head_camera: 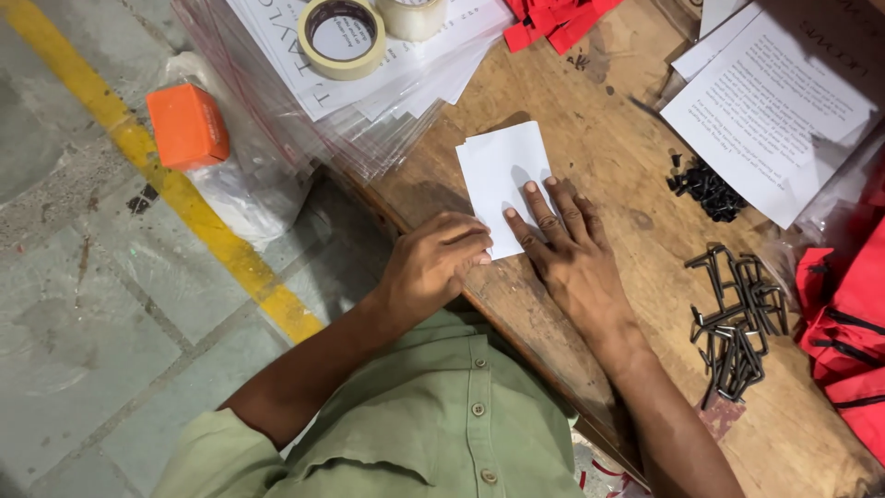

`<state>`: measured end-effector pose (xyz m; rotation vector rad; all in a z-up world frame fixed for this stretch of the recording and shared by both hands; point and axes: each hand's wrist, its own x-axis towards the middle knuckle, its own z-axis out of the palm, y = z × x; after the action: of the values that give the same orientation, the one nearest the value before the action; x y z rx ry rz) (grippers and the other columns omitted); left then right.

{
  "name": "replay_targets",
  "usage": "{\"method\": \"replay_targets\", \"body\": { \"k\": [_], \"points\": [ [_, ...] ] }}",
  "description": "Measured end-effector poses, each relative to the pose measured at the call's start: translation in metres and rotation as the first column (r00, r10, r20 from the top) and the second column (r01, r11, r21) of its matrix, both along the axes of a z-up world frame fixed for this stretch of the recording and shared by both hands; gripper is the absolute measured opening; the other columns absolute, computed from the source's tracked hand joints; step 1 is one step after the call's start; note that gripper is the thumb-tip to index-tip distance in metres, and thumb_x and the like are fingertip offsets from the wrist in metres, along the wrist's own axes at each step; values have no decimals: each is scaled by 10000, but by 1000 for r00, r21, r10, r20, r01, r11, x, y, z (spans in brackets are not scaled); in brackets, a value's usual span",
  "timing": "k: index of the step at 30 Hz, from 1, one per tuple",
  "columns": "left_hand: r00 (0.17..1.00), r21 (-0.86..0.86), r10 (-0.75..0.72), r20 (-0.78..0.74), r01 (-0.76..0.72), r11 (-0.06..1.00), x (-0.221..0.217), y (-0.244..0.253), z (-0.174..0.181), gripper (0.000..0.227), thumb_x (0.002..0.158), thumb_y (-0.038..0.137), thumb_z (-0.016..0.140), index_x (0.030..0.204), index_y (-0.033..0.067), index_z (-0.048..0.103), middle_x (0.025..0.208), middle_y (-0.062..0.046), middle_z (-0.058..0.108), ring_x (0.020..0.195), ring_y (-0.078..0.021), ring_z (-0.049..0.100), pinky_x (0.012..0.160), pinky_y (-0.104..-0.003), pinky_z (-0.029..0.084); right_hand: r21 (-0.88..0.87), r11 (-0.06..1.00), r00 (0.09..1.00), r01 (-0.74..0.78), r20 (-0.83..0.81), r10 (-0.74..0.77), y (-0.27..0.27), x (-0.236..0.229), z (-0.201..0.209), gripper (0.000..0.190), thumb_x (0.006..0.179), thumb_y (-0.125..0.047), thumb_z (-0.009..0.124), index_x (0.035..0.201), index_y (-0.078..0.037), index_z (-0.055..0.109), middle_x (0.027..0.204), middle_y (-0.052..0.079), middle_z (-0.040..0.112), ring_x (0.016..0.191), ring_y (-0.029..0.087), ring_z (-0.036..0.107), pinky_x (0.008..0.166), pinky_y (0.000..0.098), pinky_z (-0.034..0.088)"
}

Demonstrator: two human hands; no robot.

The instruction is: Packing small metal hardware components and instructional papers into red drawstring bags on a wooden workbench.

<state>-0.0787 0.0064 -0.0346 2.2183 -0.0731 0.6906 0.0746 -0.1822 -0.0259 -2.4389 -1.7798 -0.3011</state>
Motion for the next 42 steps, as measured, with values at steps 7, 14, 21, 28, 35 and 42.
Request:
{"method": "replay_targets", "body": {
  "k": [7, 14, 21, 28, 35, 42],
  "points": [
    [998, 35, 35, -53, -33, 999, 0, -3, 3, 291, 847, 57, 623, 1106, 42, 757, 1247, -113, 703, 1207, -289, 662, 999, -385, 582, -11, 1000, 998, -22, -58, 21, 2, -5, 14, 603, 919, -203, 654, 1508, -236, 529, 1658, 53, 351, 1541, 312, 289, 1216, 533, 315],
    [997, 68, 49, -59, -45, 997, 1, -4, 8, 346, 767, -47, 637, 1079, 33, 762, 1240, -103, 694, 1189, -289, 660, 968, -385, 580, -78, 996, 999, -45, 8, 46, 4, -8, 19, 654, 884, -137, 611, 1522, -244, 511, 1659, 35, 341, 1538, 287, 276, 1228, 547, 289],
    [971, 89, 70, -227, -51, 995, 8, -7, 18, 186, 857, 70, 707, 1041, 92, 710, 1063, -47, 678, 1050, -236, 689, 814, -366, 609, -61, 997, 999, -50, -9, 49, 4, -4, 16, 637, 894, -126, 606, 1513, -234, 508, 1646, 45, 364, 1532, 292, 284, 1217, 542, 304],
    [956, 546, 148, -254, 15, 838, 49, -14, 19, 511, 885, 228, 724, 1366, 183, 559, 1120, -71, 611, 1095, -324, 614, 820, -486, 528, 208, 963, 916, 169, -395, -76, -6, 13, 8, 768, 816, -37, 718, 1527, -88, 432, 1574, 164, 447, 1472, 340, 395, 1215, 512, 350],
    [858, 565, 85, -507, 256, 784, 67, -11, 31, 747, 896, 284, 687, 1551, 420, 354, 1128, -152, 617, 961, -341, 624, 766, -560, 496, 322, 866, 657, 382, -754, -10, -39, 26, 13, 560, 794, 66, 639, 1351, 8, 644, 1512, 219, 572, 1352, 358, 562, 1082, 438, 481],
    [752, 535, 103, -651, 359, 765, 74, -16, 42, 716, 960, 279, 632, 1562, 503, 315, 1128, -185, 605, 884, -337, 681, 792, -571, 494, 348, 924, 945, 160, -325, -42, -43, -10, 15, 406, 847, -10, 728, 1251, 22, 712, 1347, 158, 675, 1194, 337, 625, 987, 420, 568]
  ]
}}
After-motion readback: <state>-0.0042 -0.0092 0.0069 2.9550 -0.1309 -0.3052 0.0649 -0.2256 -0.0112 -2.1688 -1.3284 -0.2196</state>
